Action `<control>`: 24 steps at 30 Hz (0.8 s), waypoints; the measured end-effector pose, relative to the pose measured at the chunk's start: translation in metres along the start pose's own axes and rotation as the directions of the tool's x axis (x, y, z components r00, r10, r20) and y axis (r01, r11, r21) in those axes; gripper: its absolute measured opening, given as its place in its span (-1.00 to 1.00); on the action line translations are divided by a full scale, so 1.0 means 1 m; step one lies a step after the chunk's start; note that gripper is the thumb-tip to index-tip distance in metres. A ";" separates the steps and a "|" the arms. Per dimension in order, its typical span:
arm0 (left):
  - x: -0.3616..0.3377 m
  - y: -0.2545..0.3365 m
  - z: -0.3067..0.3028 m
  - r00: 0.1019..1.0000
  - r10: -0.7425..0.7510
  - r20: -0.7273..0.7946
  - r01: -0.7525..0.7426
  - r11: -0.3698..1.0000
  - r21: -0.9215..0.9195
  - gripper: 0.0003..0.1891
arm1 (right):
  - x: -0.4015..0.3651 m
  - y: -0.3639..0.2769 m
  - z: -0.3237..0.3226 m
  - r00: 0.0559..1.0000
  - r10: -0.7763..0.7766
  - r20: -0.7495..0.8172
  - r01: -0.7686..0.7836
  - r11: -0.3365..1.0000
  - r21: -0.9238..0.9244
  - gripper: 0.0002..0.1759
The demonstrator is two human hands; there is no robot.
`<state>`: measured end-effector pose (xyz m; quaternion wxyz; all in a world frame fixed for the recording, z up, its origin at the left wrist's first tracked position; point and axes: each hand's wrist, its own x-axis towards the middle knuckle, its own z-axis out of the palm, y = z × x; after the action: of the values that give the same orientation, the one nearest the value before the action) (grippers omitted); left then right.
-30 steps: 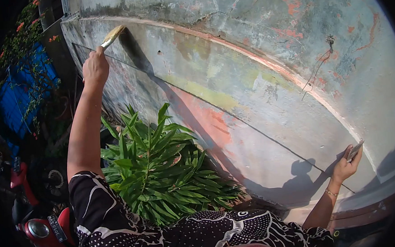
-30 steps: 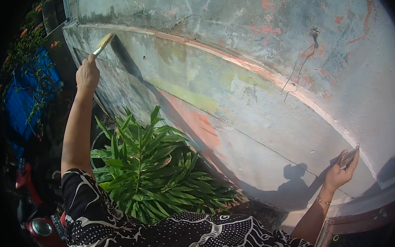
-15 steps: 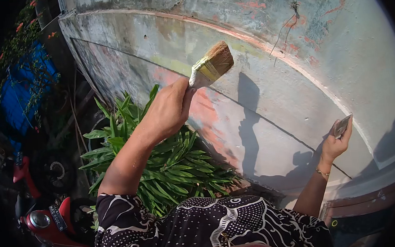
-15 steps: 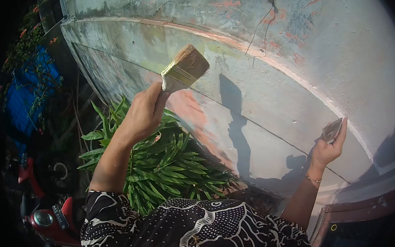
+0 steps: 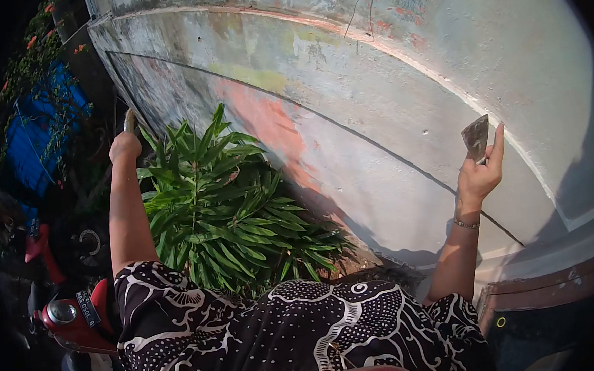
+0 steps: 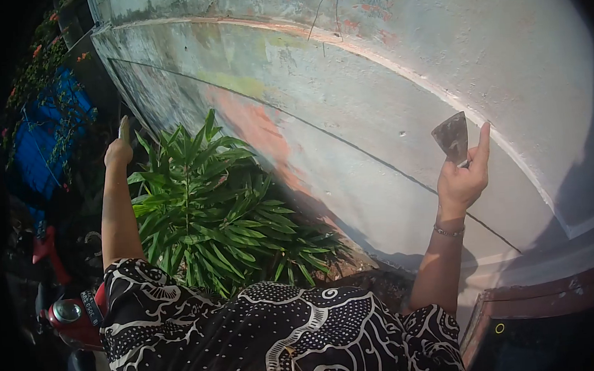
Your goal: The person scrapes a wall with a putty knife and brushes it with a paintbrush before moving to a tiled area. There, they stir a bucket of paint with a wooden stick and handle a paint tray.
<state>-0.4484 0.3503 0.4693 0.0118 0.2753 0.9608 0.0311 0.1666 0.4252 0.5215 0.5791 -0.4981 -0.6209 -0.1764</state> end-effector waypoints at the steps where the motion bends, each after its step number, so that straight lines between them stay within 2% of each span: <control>1: -0.013 0.009 0.000 0.999 0.025 -0.045 -0.028 0.997 -0.067 -0.64 | 0.002 0.000 -0.001 1.000 0.002 0.011 -0.002 1.000 -0.025 -0.25; 3: -0.010 0.038 0.033 0.953 0.287 -0.101 -0.298 0.947 -0.122 -0.64 | 0.003 0.003 -0.001 1.000 0.012 0.026 -0.010 0.998 -0.064 -0.26; 4: -0.045 0.063 0.022 0.930 0.367 0.013 -0.340 0.874 -0.349 -0.60 | 0.004 0.000 -0.003 0.999 0.025 0.040 -0.022 0.997 -0.072 -0.28; 5: -0.054 0.087 0.033 0.880 0.451 0.150 -0.363 0.840 -0.403 -0.58 | 0.003 -0.004 -0.005 0.997 0.038 0.061 -0.033 0.997 -0.077 -0.30; 6: -0.070 0.108 0.045 0.857 0.482 0.183 -0.327 0.782 -0.530 -0.58 | 0.003 -0.009 -0.007 0.993 0.071 0.094 -0.063 0.994 -0.086 -0.32; 7: -0.096 0.130 0.036 0.827 0.494 0.268 -0.352 0.827 -0.438 -0.60 | 0.005 -0.016 -0.009 0.987 0.103 0.120 -0.092 0.991 -0.095 -0.34; 8: -0.113 0.144 0.041 0.800 0.518 0.304 -0.339 0.807 -0.483 -0.64 | 0.004 -0.020 -0.012 0.981 0.133 0.141 -0.118 0.987 -0.107 -0.36; 9: -0.131 0.159 0.039 0.792 0.522 0.316 -0.385 0.829 -0.406 -0.69 | -0.001 -0.025 -0.015 0.975 0.161 0.153 -0.150 0.985 -0.081 -0.37; 10: -0.132 0.173 0.050 0.742 0.599 0.302 -0.561 0.801 -0.209 -0.70 | -0.006 -0.031 -0.017 0.969 0.188 0.160 -0.182 0.982 -0.053 -0.38; 11: -0.133 0.186 0.064 0.678 0.668 0.307 -0.702 0.712 0.002 -0.70 | -0.011 -0.036 -0.019 0.962 0.217 0.164 -0.216 0.976 -0.024 -0.39; 13: -0.150 0.197 0.087 0.821 0.554 0.138 -0.520 0.825 -0.219 -0.72 | -0.036 -0.029 -0.022 0.956 0.063 0.287 -0.083 0.995 0.060 -0.45; 14: -0.157 0.203 0.089 0.820 0.545 0.173 -0.510 0.834 -0.210 -0.72 | -0.048 -0.026 -0.026 0.941 -0.014 0.339 -0.022 0.995 0.102 -0.48; 16: -0.169 0.213 0.089 0.810 0.534 0.241 -0.499 0.845 -0.193 -0.72 | -0.073 -0.052 -0.034 0.757 0.055 0.651 -0.251 0.944 0.212 -0.59; 18: -0.179 0.223 0.091 0.774 0.506 0.380 -0.484 0.860 -0.161 -0.67 | -0.097 -0.075 -0.037 0.627 -0.102 0.772 -0.316 0.873 0.372 -0.68; 19: -0.182 0.228 0.090 0.752 0.488 0.443 -0.477 0.867 -0.145 -0.63 | -0.116 -0.079 -0.031 0.682 -0.153 0.715 -0.318 0.819 0.478 -0.72; 20: -0.183 0.233 0.095 0.744 0.497 0.447 -0.488 0.861 -0.145 -0.63 | -0.120 -0.098 -0.037 0.714 -0.254 0.653 -0.225 0.800 0.557 -0.76; 21: -0.184 0.238 0.107 0.734 0.506 0.453 -0.500 0.854 -0.144 -0.64 | -0.130 -0.106 -0.035 0.710 -0.398 0.581 -0.126 0.740 0.661 -0.70; 23: -0.189 0.249 0.130 0.732 0.497 0.466 -0.504 0.855 -0.121 -0.64 | -0.151 -0.124 -0.032 0.676 -0.577 0.457 -0.084 0.556 0.827 -0.58; 24: -0.194 0.254 0.139 0.741 0.478 0.472 -0.495 0.863 -0.099 -0.63 | -0.150 -0.128 -0.035 0.570 -0.676 0.467 0.008 0.573 0.819 -0.53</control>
<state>-0.1440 0.4696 0.3487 0.2370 0.5152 0.8220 -0.0520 0.0553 0.2786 0.4420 0.3662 -0.0931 -0.9056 0.1925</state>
